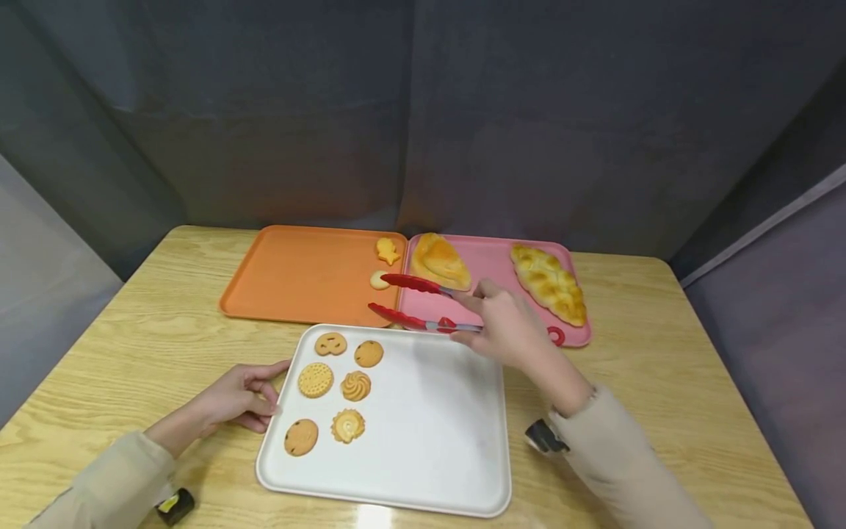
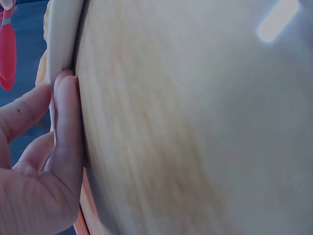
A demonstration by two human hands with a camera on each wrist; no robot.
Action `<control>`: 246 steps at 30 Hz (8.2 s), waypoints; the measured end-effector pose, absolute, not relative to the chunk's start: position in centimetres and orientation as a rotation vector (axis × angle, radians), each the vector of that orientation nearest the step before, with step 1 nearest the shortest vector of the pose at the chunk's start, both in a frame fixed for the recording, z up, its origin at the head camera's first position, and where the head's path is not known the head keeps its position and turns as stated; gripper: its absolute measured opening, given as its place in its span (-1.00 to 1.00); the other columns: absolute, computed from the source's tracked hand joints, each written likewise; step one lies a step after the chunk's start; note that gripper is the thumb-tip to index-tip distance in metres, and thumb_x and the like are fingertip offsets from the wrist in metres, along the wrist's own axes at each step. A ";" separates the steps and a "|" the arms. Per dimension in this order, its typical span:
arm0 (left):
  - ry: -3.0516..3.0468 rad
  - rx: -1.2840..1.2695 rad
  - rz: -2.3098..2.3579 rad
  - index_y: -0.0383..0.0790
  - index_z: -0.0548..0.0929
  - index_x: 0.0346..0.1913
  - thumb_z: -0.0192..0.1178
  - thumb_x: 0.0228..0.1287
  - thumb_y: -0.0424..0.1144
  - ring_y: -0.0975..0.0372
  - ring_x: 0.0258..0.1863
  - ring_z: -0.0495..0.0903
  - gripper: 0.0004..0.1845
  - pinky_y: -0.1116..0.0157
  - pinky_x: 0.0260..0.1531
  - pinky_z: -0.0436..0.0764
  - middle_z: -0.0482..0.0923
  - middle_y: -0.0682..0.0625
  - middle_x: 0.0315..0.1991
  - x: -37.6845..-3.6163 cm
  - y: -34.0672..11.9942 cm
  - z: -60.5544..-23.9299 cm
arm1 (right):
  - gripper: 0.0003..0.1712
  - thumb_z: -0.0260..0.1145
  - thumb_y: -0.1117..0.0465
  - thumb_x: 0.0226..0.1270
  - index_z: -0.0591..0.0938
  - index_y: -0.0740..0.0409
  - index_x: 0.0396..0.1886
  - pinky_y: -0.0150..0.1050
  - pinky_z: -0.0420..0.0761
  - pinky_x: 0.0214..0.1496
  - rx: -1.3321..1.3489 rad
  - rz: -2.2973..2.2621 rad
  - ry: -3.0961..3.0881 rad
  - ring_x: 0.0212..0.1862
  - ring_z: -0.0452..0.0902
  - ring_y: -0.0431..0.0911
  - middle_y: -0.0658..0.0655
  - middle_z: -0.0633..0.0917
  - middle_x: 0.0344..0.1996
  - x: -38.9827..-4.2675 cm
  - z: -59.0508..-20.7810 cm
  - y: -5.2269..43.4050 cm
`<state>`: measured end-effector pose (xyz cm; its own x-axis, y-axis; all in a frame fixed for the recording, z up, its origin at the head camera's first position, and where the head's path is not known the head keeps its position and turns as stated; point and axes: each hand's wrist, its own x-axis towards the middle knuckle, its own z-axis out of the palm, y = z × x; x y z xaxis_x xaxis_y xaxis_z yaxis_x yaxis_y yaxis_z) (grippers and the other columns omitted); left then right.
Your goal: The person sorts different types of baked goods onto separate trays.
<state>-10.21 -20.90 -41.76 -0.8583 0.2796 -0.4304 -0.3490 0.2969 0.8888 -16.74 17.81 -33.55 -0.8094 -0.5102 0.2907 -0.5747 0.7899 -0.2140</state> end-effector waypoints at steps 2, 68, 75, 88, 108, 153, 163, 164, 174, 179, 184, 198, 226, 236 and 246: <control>2.053 -0.062 1.601 -0.35 0.08 0.37 0.17 0.01 -0.58 0.24 -0.63 0.53 -0.19 0.21 -0.60 0.64 0.50 -0.08 -0.50 -10.2 -20.9 -41.7 | -0.31 0.55 0.02 -0.25 0.63 0.14 -0.01 -0.39 0.38 -0.62 0.856 0.436 -2.759 -0.57 0.29 -0.14 0.09 0.50 -0.43 -16.4 -33.4 17.9; 2.037 -0.051 1.608 -0.35 0.05 0.37 0.16 0.03 -0.59 0.26 -0.64 0.54 -0.18 0.24 -0.62 0.64 0.49 0.00 -0.52 -10.3 -21.0 -41.9 | -0.49 0.52 0.03 -0.23 0.70 0.08 -0.16 -0.55 0.24 -0.60 1.376 0.432 -2.640 -0.54 0.22 -0.34 -0.09 0.47 -0.44 -8.9 -36.3 16.4; 2.031 -0.050 1.612 -0.34 0.05 0.38 0.15 0.04 -0.59 0.24 -0.64 0.53 -0.19 0.23 -0.62 0.64 0.51 -0.05 -0.50 -10.3 -21.0 -42.0 | -0.48 0.51 0.00 -0.22 0.70 0.09 -0.16 -0.55 0.23 -0.61 1.366 0.438 -2.656 -0.55 0.21 -0.34 -0.09 0.46 -0.44 -8.9 -36.8 16.2; 2.031 -0.071 1.613 -0.32 0.08 0.37 0.18 0.03 -0.57 0.23 -0.64 0.54 -0.19 0.22 -0.61 0.64 0.51 -0.10 -0.47 -10.3 -21.1 -42.1 | -0.42 0.49 -0.04 -0.18 0.67 0.07 -0.08 -0.52 0.25 -0.60 1.344 0.413 -2.703 -0.54 0.20 -0.32 -0.07 0.47 -0.41 -9.1 -37.1 15.5; 2.032 -0.077 1.617 -0.32 0.09 0.37 0.22 -0.01 -0.54 0.22 -0.63 0.54 -0.16 0.20 -0.61 0.64 0.50 -0.15 -0.46 -10.4 -21.1 -42.1 | -0.46 0.49 0.02 -0.16 0.68 0.09 -0.10 -0.53 0.25 -0.58 1.370 0.531 -2.734 -0.55 0.20 -0.34 -0.11 0.43 -0.44 -8.8 -37.6 15.7; 2.072 -0.078 1.591 -0.35 0.08 0.37 0.16 0.00 -0.58 0.25 -0.64 0.52 -0.19 0.22 -0.61 0.64 0.47 -0.05 -0.51 -10.2 -20.8 -41.9 | -0.44 0.51 0.08 -0.16 0.66 0.12 -0.06 -0.51 0.35 -0.60 1.197 0.585 -2.654 -0.54 0.33 -0.28 -0.05 0.50 -0.40 -10.8 -35.1 17.3; 2.063 -0.082 1.600 -0.36 0.09 0.36 0.15 0.01 -0.59 0.24 -0.64 0.52 -0.20 0.22 -0.61 0.64 0.49 -0.06 -0.50 -10.3 -20.9 -41.9 | -0.43 0.54 0.11 -0.22 0.67 0.17 -0.09 -0.48 0.36 -0.60 1.137 0.601 -2.638 -0.56 0.32 -0.27 -0.05 0.51 -0.46 -12.5 -34.8 17.5; 2.061 -0.081 1.602 -0.36 0.09 0.36 0.15 0.01 -0.59 0.24 -0.64 0.52 -0.20 0.22 -0.61 0.64 0.49 -0.07 -0.50 -10.3 -20.9 -41.9 | -0.43 0.54 0.11 -0.22 0.67 0.17 -0.09 -0.47 0.36 -0.60 1.128 0.602 -2.648 -0.56 0.32 -0.26 -0.04 0.51 -0.46 -12.6 -34.7 17.5; 2.059 -0.076 1.607 -0.35 0.09 0.36 0.16 0.01 -0.58 0.24 -0.64 0.53 -0.20 0.22 -0.62 0.64 0.50 -0.07 -0.50 -10.3 -20.9 -42.0 | -0.39 0.55 0.07 -0.21 0.66 0.20 -0.07 -0.45 0.39 -0.59 1.062 0.582 -2.724 -0.53 0.34 -0.21 0.04 0.53 -0.44 -13.9 -34.2 17.0; 2.052 -0.073 1.610 -0.35 0.09 0.37 0.17 0.01 -0.56 0.23 -0.63 0.54 -0.19 0.20 -0.61 0.64 0.51 -0.17 -0.46 -10.3 -20.9 -42.0 | -0.38 0.55 0.07 -0.22 0.66 0.20 -0.07 -0.45 0.43 -0.57 1.035 0.561 -2.749 -0.53 0.37 -0.18 0.07 0.55 -0.42 -14.7 -33.9 16.6; 2.055 -0.080 1.608 -0.35 0.09 0.37 0.16 0.02 -0.57 0.23 -0.64 0.53 -0.20 0.21 -0.61 0.64 0.51 -0.14 -0.46 -10.3 -20.9 -42.0 | -0.38 0.56 0.07 -0.24 0.66 0.21 -0.08 -0.46 0.44 -0.59 1.016 0.560 -2.750 -0.57 0.35 -0.19 0.08 0.56 -0.44 -15.5 -33.9 16.4; 2.066 -0.063 1.610 -0.37 0.08 0.36 0.17 0.00 -0.56 0.23 -0.64 0.53 -0.19 0.21 -0.62 0.64 0.52 -0.15 -0.47 -10.2 -20.8 -41.8 | -0.38 0.55 0.08 -0.21 0.65 0.20 -0.05 -0.41 0.41 -0.58 0.980 0.508 -2.810 -0.54 0.31 -0.14 0.09 0.53 -0.50 -18.3 -34.6 15.5; 2.076 -0.072 1.593 -0.36 0.09 0.36 0.15 0.00 -0.58 0.25 -0.64 0.52 -0.19 0.23 -0.62 0.64 0.49 -0.09 -0.50 -10.2 -20.7 -41.7 | -0.35 0.52 0.04 -0.16 0.62 0.19 0.00 -0.36 0.38 -0.57 0.889 0.486 -2.954 -0.50 0.31 -0.10 0.17 0.57 -0.42 -20.2 -36.7 15.0; 2.079 -0.078 1.594 -0.34 0.09 0.37 0.16 0.00 -0.57 0.24 -0.64 0.52 -0.19 0.22 -0.62 0.64 0.49 -0.10 -0.49 -10.1 -20.6 -41.6 | -0.34 0.52 0.06 -0.16 0.60 0.19 0.02 -0.38 0.41 -0.57 0.832 0.561 -2.935 -0.51 0.32 -0.08 0.20 0.57 -0.40 -19.5 -35.8 15.7; 2.067 -0.079 1.602 -0.34 0.09 0.37 0.16 0.01 -0.57 0.23 -0.64 0.52 -0.20 0.21 -0.61 0.64 0.49 -0.16 -0.46 -10.1 -20.7 -41.6 | -0.38 0.52 0.08 -0.16 0.63 0.19 -0.02 -0.40 0.38 -0.62 0.912 0.544 -2.850 -0.58 0.28 -0.16 0.08 0.50 -0.50 -18.0 -35.3 17.2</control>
